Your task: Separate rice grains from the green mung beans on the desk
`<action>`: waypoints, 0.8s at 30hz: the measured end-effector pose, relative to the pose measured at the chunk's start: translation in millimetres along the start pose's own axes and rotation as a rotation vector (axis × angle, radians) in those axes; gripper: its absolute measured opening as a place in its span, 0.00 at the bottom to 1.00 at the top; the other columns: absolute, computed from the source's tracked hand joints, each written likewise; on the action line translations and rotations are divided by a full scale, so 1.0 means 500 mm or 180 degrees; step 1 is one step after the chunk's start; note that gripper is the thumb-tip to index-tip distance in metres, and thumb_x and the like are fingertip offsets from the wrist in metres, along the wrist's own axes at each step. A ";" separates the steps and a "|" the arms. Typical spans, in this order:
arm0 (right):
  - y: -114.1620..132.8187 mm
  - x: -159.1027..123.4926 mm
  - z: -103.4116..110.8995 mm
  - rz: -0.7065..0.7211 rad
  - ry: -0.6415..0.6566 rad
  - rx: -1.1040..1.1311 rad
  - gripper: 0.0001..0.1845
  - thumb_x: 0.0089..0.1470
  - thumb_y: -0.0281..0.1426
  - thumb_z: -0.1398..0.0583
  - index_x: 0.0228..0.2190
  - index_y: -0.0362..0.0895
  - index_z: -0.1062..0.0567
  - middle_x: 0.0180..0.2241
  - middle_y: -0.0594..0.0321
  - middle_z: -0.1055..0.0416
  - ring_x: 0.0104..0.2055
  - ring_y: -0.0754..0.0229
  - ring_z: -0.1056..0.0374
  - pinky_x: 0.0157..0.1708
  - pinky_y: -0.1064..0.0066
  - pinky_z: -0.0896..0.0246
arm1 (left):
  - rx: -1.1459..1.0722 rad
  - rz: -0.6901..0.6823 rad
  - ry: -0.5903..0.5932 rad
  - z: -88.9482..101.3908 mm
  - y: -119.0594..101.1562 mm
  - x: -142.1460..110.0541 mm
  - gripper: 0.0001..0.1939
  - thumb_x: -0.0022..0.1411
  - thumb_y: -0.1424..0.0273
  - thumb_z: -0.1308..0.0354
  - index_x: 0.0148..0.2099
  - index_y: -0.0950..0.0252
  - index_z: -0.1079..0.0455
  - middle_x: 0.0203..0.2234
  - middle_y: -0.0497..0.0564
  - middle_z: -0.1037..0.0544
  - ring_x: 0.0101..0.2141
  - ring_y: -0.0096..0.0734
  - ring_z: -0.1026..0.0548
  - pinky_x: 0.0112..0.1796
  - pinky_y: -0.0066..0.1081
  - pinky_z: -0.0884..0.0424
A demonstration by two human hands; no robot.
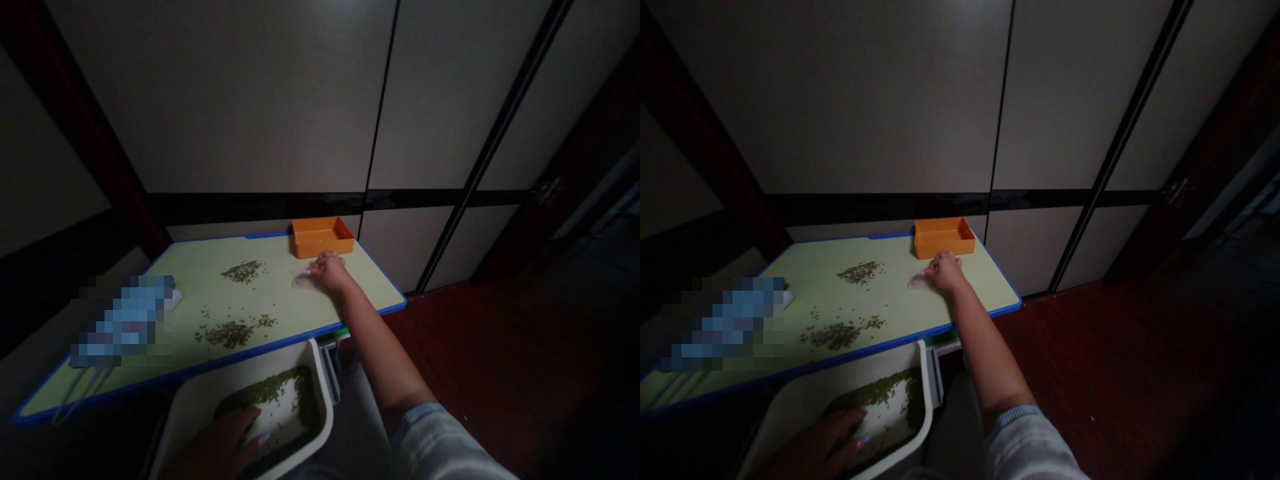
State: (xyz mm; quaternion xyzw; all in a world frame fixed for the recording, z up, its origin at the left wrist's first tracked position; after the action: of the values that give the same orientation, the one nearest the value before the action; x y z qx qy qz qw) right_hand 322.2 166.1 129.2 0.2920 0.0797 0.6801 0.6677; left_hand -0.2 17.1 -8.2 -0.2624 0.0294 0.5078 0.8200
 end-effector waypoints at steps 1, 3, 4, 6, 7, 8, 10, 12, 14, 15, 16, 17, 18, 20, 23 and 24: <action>0.002 -0.001 0.000 0.0044 0.0003 -0.0010 0.09 0.60 0.35 0.32 0.30 0.43 0.19 0.45 0.57 0.25 0.53 0.52 0.37 0.50 0.63 0.46 | -0.0027 0.0021 0.0030 0.001 -0.002 -0.001 0.28 0.61 0.53 0.46 0.59 0.59 0.24 0.59 0.55 0.19 0.60 0.44 0.23 0.62 0.38 0.31; 0.009 -0.002 0.000 0.0172 0.0023 -0.0033 0.09 0.61 0.35 0.32 0.31 0.43 0.19 0.43 0.57 0.25 0.51 0.54 0.36 0.49 0.65 0.45 | -0.0087 0.0078 0.0074 0.004 -0.008 -0.003 0.28 0.61 0.53 0.46 0.59 0.59 0.24 0.60 0.56 0.20 0.61 0.46 0.24 0.63 0.41 0.32; 0.014 -0.003 -0.002 0.0246 0.0035 -0.0047 0.10 0.61 0.35 0.32 0.31 0.42 0.19 0.42 0.57 0.25 0.50 0.55 0.35 0.49 0.66 0.45 | -0.0118 0.0100 0.0075 0.006 -0.011 -0.005 0.28 0.61 0.53 0.45 0.58 0.59 0.23 0.60 0.56 0.20 0.60 0.47 0.24 0.63 0.42 0.32; 0.025 -0.005 -0.008 0.0388 0.0045 -0.0079 0.10 0.60 0.35 0.31 0.31 0.42 0.19 0.41 0.57 0.25 0.50 0.55 0.35 0.49 0.66 0.45 | -0.0175 0.0133 0.0056 0.009 -0.017 -0.008 0.27 0.60 0.53 0.45 0.56 0.59 0.23 0.59 0.57 0.20 0.60 0.47 0.23 0.63 0.42 0.32; 0.031 -0.006 -0.013 0.0457 0.0033 -0.0109 0.10 0.60 0.36 0.31 0.31 0.42 0.18 0.41 0.57 0.25 0.50 0.54 0.35 0.50 0.65 0.45 | -0.0197 0.0148 0.0045 0.011 -0.020 -0.010 0.27 0.60 0.53 0.45 0.56 0.59 0.23 0.59 0.57 0.19 0.60 0.47 0.23 0.63 0.42 0.32; 0.038 -0.007 -0.018 0.0517 0.0019 -0.0157 0.10 0.61 0.36 0.31 0.31 0.42 0.18 0.40 0.57 0.25 0.50 0.54 0.36 0.50 0.65 0.45 | -0.0213 0.0168 0.0039 0.012 -0.022 -0.011 0.28 0.60 0.53 0.46 0.57 0.59 0.23 0.59 0.57 0.20 0.60 0.46 0.24 0.63 0.41 0.32; 0.054 -0.009 -0.030 0.0621 0.0032 -0.0259 0.12 0.62 0.38 0.32 0.32 0.43 0.18 0.41 0.56 0.25 0.51 0.52 0.37 0.50 0.64 0.46 | -0.0225 0.0216 0.0048 0.013 -0.026 -0.013 0.29 0.60 0.53 0.46 0.59 0.59 0.24 0.60 0.56 0.20 0.61 0.45 0.24 0.63 0.41 0.33; 0.072 -0.010 -0.043 0.0717 0.0136 -0.0314 0.12 0.62 0.40 0.32 0.33 0.43 0.18 0.41 0.56 0.25 0.51 0.52 0.37 0.49 0.63 0.46 | -0.0219 0.0254 0.0092 0.013 -0.027 -0.012 0.31 0.60 0.53 0.46 0.61 0.59 0.25 0.61 0.56 0.21 0.61 0.45 0.25 0.63 0.41 0.34; 0.090 -0.010 -0.054 0.0823 0.0294 -0.0309 0.12 0.63 0.40 0.32 0.33 0.44 0.18 0.42 0.57 0.25 0.51 0.52 0.37 0.49 0.63 0.47 | -0.0204 0.0279 0.0139 0.013 -0.027 -0.012 0.31 0.59 0.52 0.46 0.61 0.59 0.26 0.61 0.56 0.21 0.62 0.46 0.25 0.63 0.43 0.33; 0.098 -0.010 -0.058 0.0878 0.0367 -0.0297 0.12 0.62 0.40 0.32 0.33 0.43 0.18 0.42 0.57 0.25 0.51 0.52 0.37 0.49 0.64 0.47 | -0.0196 0.0286 0.0154 0.014 -0.027 -0.012 0.31 0.60 0.52 0.46 0.61 0.60 0.25 0.61 0.57 0.21 0.62 0.47 0.25 0.63 0.43 0.33; 0.105 -0.010 -0.061 0.0932 0.0430 -0.0279 0.12 0.62 0.39 0.32 0.33 0.43 0.18 0.41 0.57 0.25 0.51 0.53 0.37 0.49 0.64 0.47 | -0.0187 0.0288 0.0160 0.014 -0.027 -0.012 0.31 0.60 0.52 0.46 0.61 0.60 0.25 0.61 0.57 0.21 0.62 0.48 0.25 0.64 0.44 0.33; 0.110 -0.011 -0.063 0.0987 0.0484 -0.0255 0.11 0.62 0.38 0.32 0.33 0.43 0.18 0.41 0.57 0.25 0.51 0.53 0.36 0.49 0.64 0.47 | -0.0181 0.0285 0.0156 0.014 -0.027 -0.013 0.31 0.60 0.52 0.46 0.61 0.60 0.25 0.61 0.57 0.21 0.62 0.48 0.25 0.64 0.44 0.34; 0.114 -0.012 -0.064 0.1044 0.0533 -0.0221 0.11 0.62 0.38 0.31 0.33 0.43 0.18 0.41 0.57 0.24 0.50 0.53 0.36 0.49 0.64 0.47 | -0.0178 0.0275 0.0147 0.013 -0.026 -0.013 0.31 0.61 0.52 0.47 0.61 0.59 0.25 0.61 0.57 0.21 0.62 0.47 0.25 0.64 0.44 0.34; 0.118 -0.016 -0.065 0.1157 0.0618 -0.0119 0.11 0.60 0.37 0.30 0.32 0.42 0.18 0.40 0.57 0.24 0.50 0.54 0.36 0.49 0.64 0.47 | -0.0173 0.0249 0.0130 0.012 -0.026 -0.014 0.30 0.61 0.52 0.47 0.61 0.58 0.25 0.61 0.56 0.21 0.61 0.47 0.24 0.64 0.43 0.33; 0.115 -0.023 -0.064 0.1288 0.0717 0.0087 0.12 0.58 0.37 0.28 0.29 0.42 0.19 0.41 0.58 0.24 0.51 0.54 0.35 0.51 0.63 0.48 | -0.0180 0.0244 0.0121 0.009 -0.024 -0.015 0.30 0.60 0.51 0.46 0.60 0.57 0.24 0.60 0.55 0.20 0.61 0.47 0.24 0.63 0.44 0.33; 0.113 -0.026 -0.064 0.1317 0.0754 0.0155 0.12 0.57 0.37 0.28 0.28 0.42 0.20 0.42 0.59 0.24 0.51 0.54 0.35 0.51 0.63 0.48 | -0.0181 0.0253 0.0119 0.008 -0.023 -0.015 0.30 0.60 0.51 0.45 0.59 0.57 0.24 0.60 0.55 0.20 0.61 0.47 0.24 0.63 0.44 0.33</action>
State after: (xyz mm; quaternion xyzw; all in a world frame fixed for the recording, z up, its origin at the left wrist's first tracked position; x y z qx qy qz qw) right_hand 256.6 157.2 127.3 0.2363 0.1123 0.8298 0.4929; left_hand 5.1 8.9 2.3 -0.2937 0.0407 0.5356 0.7907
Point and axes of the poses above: each hand's wrist, its own x-axis towards the middle knuckle, its own z-axis out of the back of the hand, y = z × x, the point moved 3 cm from there along x, towards the middle knuckle
